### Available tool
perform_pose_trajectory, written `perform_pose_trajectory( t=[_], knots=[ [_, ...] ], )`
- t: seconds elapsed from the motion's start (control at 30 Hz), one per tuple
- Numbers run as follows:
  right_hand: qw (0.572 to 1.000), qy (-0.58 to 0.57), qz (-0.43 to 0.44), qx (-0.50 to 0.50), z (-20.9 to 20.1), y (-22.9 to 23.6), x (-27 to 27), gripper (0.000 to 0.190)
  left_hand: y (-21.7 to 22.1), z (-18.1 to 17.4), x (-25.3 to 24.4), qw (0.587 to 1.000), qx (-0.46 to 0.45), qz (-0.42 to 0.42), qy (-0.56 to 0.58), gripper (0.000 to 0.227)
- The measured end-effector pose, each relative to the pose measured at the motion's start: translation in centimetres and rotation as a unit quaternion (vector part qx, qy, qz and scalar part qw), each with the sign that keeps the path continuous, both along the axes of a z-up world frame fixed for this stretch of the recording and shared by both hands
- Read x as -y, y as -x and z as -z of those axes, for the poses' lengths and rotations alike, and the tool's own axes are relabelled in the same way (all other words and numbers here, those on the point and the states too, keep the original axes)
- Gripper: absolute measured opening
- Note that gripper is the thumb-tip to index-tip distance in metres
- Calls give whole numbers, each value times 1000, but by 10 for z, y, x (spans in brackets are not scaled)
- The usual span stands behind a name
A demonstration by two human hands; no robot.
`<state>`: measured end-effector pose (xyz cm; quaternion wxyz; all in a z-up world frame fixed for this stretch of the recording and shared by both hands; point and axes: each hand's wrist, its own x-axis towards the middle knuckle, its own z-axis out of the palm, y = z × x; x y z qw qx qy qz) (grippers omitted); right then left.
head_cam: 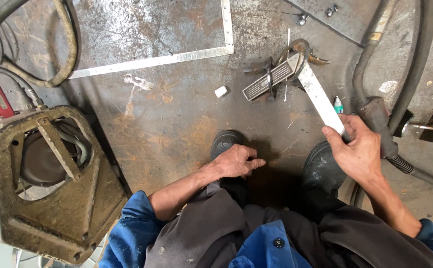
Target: Welding a circular metal frame onto a flat metal surface and measuring alignments using a square ruler.
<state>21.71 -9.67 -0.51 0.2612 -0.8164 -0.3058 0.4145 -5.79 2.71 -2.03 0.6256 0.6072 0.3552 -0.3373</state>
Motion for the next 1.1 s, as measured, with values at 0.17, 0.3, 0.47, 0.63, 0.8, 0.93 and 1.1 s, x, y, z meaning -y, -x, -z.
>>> perform_pose_trajectory(
  t=[0.17, 0.3, 0.47, 0.63, 0.8, 0.93, 1.1],
  knots=[
    [999, -26, -7, 25, -1, 5, 8, 41, 2, 3, 1, 1000, 12, -1, -3, 47],
    [996, -45, -18, 75, 1, -4, 16, 39, 3, 4, 2, 1000, 19, 5, -5, 46],
    [983, -100, -40, 150, 9, -20, 26, 36, 1, -1, 1, 1000, 11, -2, 1, 47],
    [983, -14, -108, 148, 5, -16, 6, 39, 0, -2, -1, 1000, -6, -7, 20, 44],
    [990, -46, -85, 107, 7, 1, 16, 40, 6, 4, 4, 999, 40, 1, -32, 45],
    [994, -7, -87, 70, 8, 8, 17, 41, 12, 11, 8, 995, 81, -2, -57, 45],
    [987, -25, -119, 100, 25, 7, 37, 40, 14, 14, 9, 996, 75, 5, -54, 47]
  ],
)
